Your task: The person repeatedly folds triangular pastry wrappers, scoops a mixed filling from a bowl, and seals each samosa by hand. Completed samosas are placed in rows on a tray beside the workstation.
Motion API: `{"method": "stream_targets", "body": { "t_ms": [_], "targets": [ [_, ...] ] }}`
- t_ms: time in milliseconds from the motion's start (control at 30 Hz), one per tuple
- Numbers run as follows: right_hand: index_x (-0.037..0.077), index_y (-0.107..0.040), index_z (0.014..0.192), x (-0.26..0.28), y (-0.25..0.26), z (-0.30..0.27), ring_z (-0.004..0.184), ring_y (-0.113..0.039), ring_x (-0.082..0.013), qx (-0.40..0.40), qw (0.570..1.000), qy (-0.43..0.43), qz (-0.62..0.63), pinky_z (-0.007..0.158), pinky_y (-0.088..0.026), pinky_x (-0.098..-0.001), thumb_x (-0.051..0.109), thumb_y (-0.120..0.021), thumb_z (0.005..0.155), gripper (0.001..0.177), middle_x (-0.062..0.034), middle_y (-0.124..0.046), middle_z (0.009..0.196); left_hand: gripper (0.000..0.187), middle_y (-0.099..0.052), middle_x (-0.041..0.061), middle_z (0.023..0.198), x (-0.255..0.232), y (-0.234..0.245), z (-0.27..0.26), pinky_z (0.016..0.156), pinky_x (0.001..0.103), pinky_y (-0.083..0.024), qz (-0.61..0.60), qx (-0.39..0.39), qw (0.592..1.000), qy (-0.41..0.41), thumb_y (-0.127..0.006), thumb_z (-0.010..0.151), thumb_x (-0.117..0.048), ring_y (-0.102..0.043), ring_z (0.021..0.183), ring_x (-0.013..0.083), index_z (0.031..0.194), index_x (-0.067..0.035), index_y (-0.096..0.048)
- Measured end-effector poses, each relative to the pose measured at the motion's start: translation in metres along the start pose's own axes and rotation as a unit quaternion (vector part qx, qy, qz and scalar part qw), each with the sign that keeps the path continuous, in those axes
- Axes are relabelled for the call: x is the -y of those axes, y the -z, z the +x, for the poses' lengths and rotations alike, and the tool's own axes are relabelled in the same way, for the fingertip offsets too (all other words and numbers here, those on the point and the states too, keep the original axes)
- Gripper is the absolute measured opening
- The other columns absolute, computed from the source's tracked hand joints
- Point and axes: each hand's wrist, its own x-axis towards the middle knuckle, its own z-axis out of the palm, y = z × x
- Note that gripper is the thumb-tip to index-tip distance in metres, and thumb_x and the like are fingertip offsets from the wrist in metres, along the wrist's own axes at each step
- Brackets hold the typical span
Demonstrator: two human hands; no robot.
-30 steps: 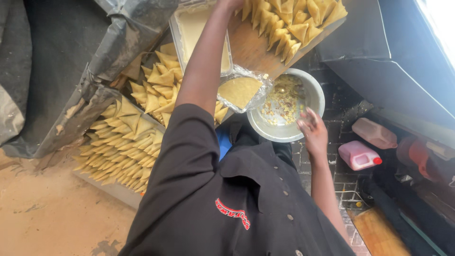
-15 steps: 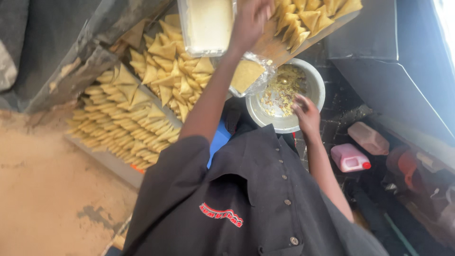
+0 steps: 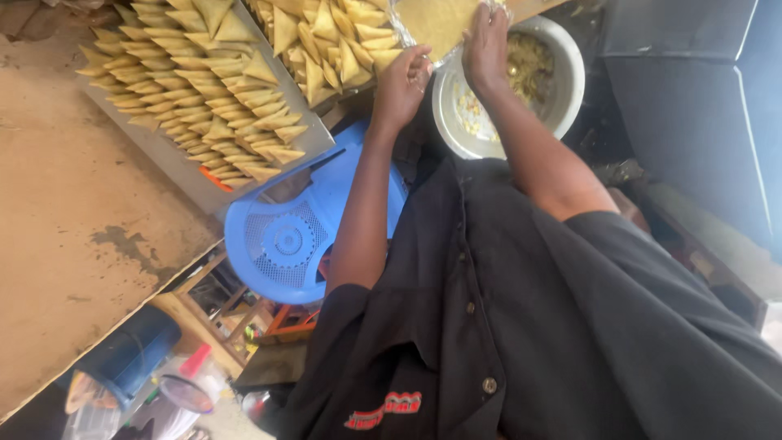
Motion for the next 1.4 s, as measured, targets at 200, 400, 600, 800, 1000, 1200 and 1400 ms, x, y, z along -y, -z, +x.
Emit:
{"method": "stream_targets", "body": {
  "t_ms": [200,400,600,800,1000,1200,1400],
  "targets": [
    [0.001,-0.054,0.117,0.000,-0.012,0.029,0.102,-0.059,-0.0417,0.014,0.985,-0.174,0.013,0.086,-0.049,-0.0505,0.004,-0.075,0.083,0.040,-0.0230,-0.054,0.113,0.023,-0.074,0.018,0.108,0.026,-0.030,0.034,0.086,0.039,-0.059,0.100,-0.026,0.994,-0.024,-0.065,0.094,-0.008,-0.074,0.097,0.0321,0.116,-0.004,-0.070],
    [0.000,-0.067,0.098,-0.015,-0.009,0.016,0.090,-0.068,-0.0384,-0.019,0.980,-0.196,-0.008,0.083,-0.054,-0.0462,0.011,-0.079,0.092,0.018,-0.0201,-0.068,0.094,0.016,-0.074,0.016,0.104,0.092,-0.067,0.071,0.087,0.043,-0.056,0.131,-0.053,0.989,-0.031,-0.067,0.093,-0.010,-0.071,0.098,0.0370,0.107,-0.006,-0.075],
    [0.000,-0.073,0.097,0.005,0.021,0.036,0.080,-0.075,-0.0204,0.002,0.898,-0.293,0.328,0.076,-0.060,-0.0350,0.009,-0.076,0.093,0.010,-0.0084,-0.079,0.089,0.023,-0.075,0.012,0.102,0.091,-0.076,0.091,0.083,0.035,-0.059,0.014,-0.037,0.998,-0.047,-0.075,0.091,-0.014,-0.076,0.092,0.0268,0.110,-0.002,-0.075],
    [-0.002,-0.071,0.100,0.019,0.032,0.035,0.087,-0.076,-0.0175,0.032,0.805,-0.320,0.499,0.081,-0.064,-0.0320,-0.001,-0.074,0.092,0.008,-0.0078,-0.077,0.095,0.028,-0.078,0.010,0.098,0.086,-0.079,0.092,0.078,0.030,-0.060,-0.088,-0.037,0.995,-0.012,-0.076,0.089,-0.015,-0.077,0.084,0.0186,0.112,0.002,-0.074],
    [-0.004,-0.072,0.104,0.027,0.024,0.027,0.089,-0.078,-0.0176,0.018,0.851,-0.307,0.426,0.083,-0.064,-0.0335,0.000,-0.079,0.089,0.017,-0.0087,-0.078,0.098,0.020,-0.081,0.009,0.091,0.082,-0.065,0.093,0.077,0.030,-0.059,-0.092,0.003,0.996,-0.011,-0.068,0.098,-0.017,-0.077,0.081,0.0164,0.110,-0.002,-0.075],
    [-0.004,-0.071,0.102,0.024,0.020,0.026,0.086,-0.077,-0.0180,-0.004,0.852,-0.332,0.405,0.081,-0.063,-0.0331,0.002,-0.075,0.091,0.013,-0.0085,-0.077,0.094,0.021,-0.081,0.010,0.090,0.077,-0.058,0.099,0.074,0.031,-0.059,-0.075,0.013,0.997,-0.022,-0.072,0.096,-0.019,-0.077,0.079,0.0163,0.107,-0.002,-0.076],
    [-0.001,-0.067,0.100,0.028,0.021,0.025,0.083,-0.076,-0.0174,-0.004,0.836,-0.340,0.430,0.079,-0.065,-0.0325,0.004,-0.075,0.089,0.014,-0.0054,-0.074,0.091,0.022,-0.082,0.008,0.089,0.075,-0.053,0.098,0.070,0.029,-0.060,-0.117,0.027,0.993,-0.023,-0.074,0.094,-0.020,-0.078,0.078,0.0142,0.107,-0.001,-0.075]
  ]
}}
